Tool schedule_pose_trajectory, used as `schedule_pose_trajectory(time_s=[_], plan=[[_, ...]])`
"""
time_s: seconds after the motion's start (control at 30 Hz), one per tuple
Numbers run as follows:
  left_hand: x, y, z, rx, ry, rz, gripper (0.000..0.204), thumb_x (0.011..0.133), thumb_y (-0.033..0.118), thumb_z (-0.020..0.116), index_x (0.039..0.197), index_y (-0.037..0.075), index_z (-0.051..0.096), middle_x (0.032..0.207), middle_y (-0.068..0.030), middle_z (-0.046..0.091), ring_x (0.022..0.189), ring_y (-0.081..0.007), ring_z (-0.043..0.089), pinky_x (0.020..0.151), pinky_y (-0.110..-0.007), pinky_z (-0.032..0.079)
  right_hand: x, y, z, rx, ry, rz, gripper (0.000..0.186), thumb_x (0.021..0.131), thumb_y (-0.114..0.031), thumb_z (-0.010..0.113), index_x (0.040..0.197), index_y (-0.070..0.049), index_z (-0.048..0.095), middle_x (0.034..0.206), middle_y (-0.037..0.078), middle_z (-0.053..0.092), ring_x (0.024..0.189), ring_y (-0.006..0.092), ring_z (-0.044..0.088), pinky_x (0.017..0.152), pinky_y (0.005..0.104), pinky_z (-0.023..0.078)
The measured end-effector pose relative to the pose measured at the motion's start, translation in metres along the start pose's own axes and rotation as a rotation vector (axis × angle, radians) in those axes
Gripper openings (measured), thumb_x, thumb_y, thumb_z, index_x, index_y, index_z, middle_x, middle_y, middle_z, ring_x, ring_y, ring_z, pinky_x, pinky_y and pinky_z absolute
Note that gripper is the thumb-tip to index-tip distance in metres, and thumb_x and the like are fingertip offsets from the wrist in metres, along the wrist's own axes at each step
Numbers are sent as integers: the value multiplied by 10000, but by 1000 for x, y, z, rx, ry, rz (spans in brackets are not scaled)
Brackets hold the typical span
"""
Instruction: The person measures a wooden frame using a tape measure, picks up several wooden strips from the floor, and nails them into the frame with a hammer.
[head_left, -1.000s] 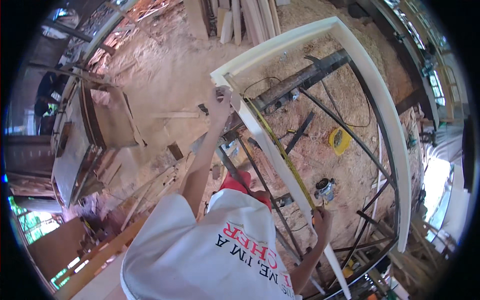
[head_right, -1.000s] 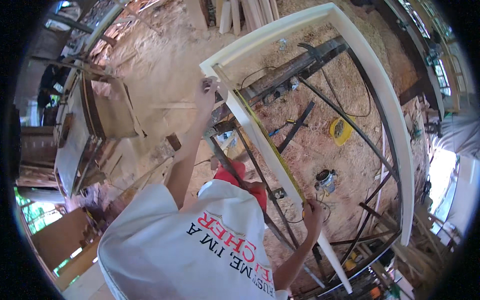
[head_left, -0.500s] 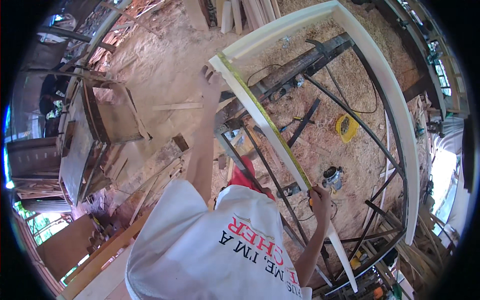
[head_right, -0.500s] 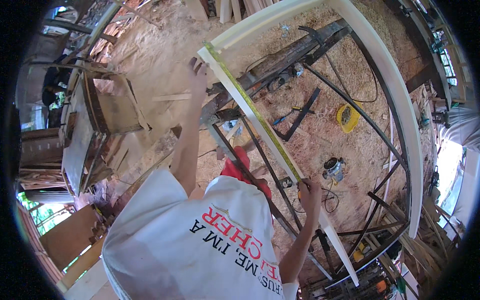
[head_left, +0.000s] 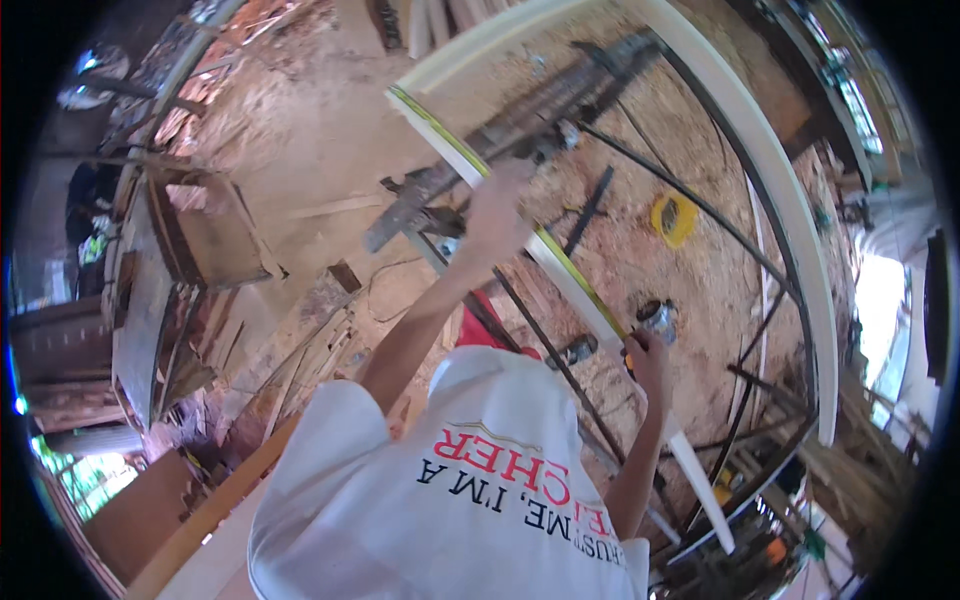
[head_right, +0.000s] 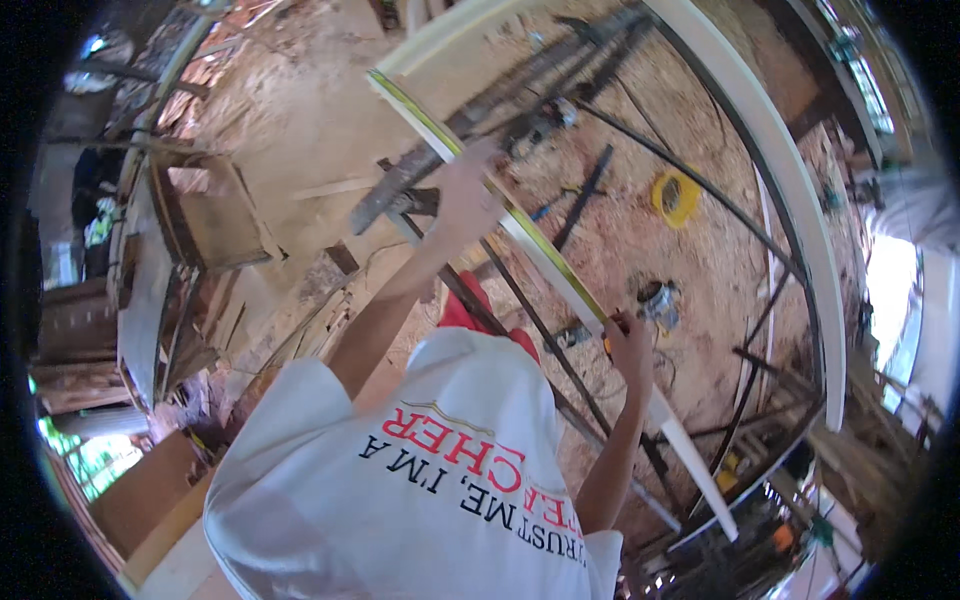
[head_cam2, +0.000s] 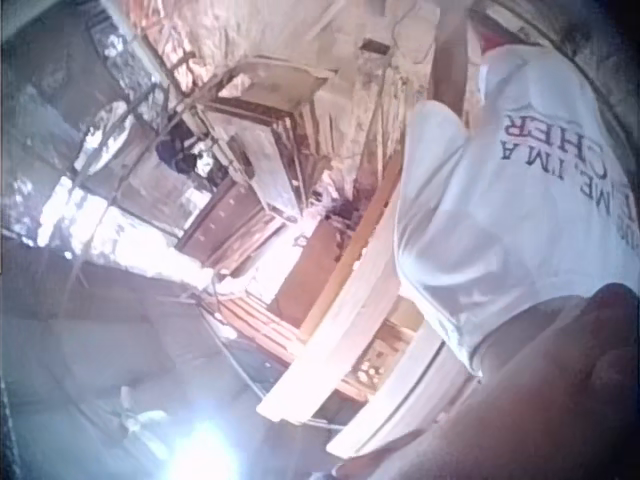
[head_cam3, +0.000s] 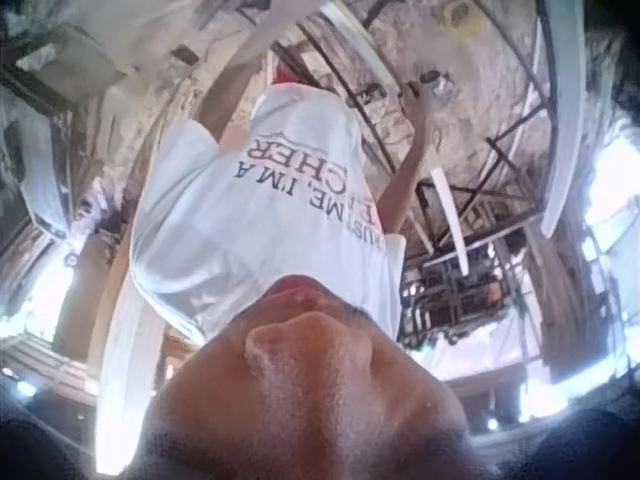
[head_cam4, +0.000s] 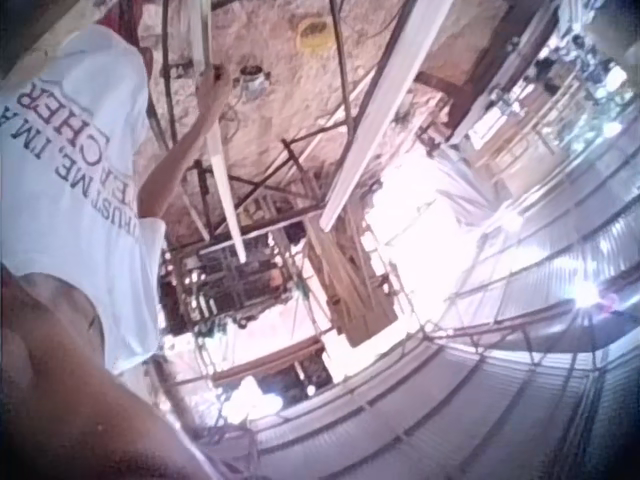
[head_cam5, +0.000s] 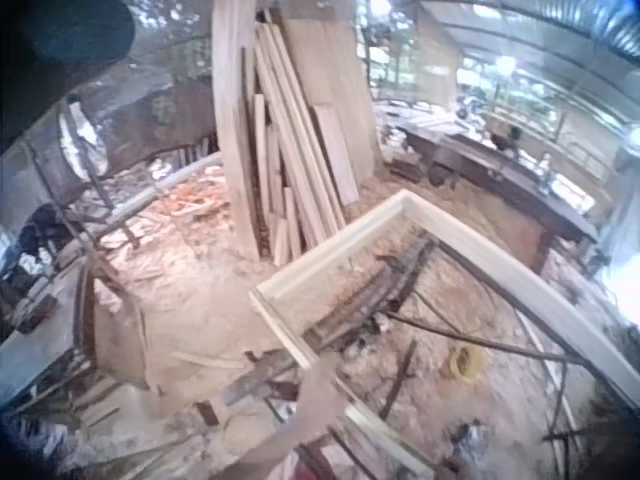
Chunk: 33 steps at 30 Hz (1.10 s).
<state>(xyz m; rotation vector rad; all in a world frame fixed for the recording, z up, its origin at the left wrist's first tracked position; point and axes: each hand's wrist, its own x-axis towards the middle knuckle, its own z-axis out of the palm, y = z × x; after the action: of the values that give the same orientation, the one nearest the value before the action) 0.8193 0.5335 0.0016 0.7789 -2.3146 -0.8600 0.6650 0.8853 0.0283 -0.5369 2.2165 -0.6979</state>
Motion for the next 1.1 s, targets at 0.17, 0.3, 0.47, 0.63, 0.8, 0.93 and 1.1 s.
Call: schedule_pose_trajectory(time_s=[0.17, 0.3, 0.47, 0.63, 0.8, 0.93, 1.1], plan=[[-107, 141, 103, 18, -701, 600, 711, 791, 183, 748, 1452, 79, 510, 1444, -138, 550, 1380, -281, 509, 1126, -536, 394, -42, 73, -26, -15, 56, 175, 292, 960, -237, 635, 1039, 36, 705, 871, 196, 736, 776, 288, 704, 723, 411, 519], [-170, 186, 185, -21, -786, 764, 713, 832, 289, 768, 1467, 88, 512, 1378, -95, 603, 1337, -252, 552, 1065, -518, 443, -57, 123, -20, -157, 286, 5, 224, 986, -166, 566, 986, 40, 653, 862, 239, 683, 809, 407, 659, 733, 472, 498], [-191, 191, 226, 1, -714, 710, 642, 827, 350, 767, 1396, 127, 572, 1144, -55, 688, 1120, -230, 661, 902, -470, 498, -60, 151, 4, -172, 636, -28, 144, 1009, -78, 492, 1072, -1, 596, 895, 267, 666, 836, 444, 652, 751, 509, 488], [-186, 194, 214, -52, -668, 715, 571, 848, 391, 764, 1363, 196, 614, 1059, -11, 729, 1031, -218, 697, 934, -449, 483, -59, 174, 0, 262, 789, 163, 215, 972, -55, 505, 1127, 7, 641, 958, 271, 695, 923, 456, 675, 828, 511, 507], [-179, 204, 209, -99, -738, 590, 502, 863, 411, 759, 1306, 201, 653, 1024, -14, 744, 1024, -224, 703, 947, -433, 477, -86, 182, -34, -335, 972, 426, 259, 949, -44, 538, 1172, -4, 662, 975, 260, 701, 885, 452, 691, 798, 515, 516], [-175, 204, 207, -78, -800, 549, 433, 860, 405, 763, 1221, 179, 685, 1041, -33, 741, 1027, -227, 702, 934, -416, 486, -115, 134, -56, -357, 896, 225, 311, 938, -51, 567, 1222, -29, 693, 898, 251, 705, 825, 421, 699, 733, 494, 525], [-175, 201, 205, -99, -728, 641, 303, 880, 344, 722, 1121, 162, 694, 1031, -45, 723, 1027, -234, 697, 918, -417, 495, -91, 23, -18, 8, 501, -45, 352, 974, -123, 588, 1311, -84, 681, 834, 230, 698, 790, 404, 690, 725, 485, 518]])
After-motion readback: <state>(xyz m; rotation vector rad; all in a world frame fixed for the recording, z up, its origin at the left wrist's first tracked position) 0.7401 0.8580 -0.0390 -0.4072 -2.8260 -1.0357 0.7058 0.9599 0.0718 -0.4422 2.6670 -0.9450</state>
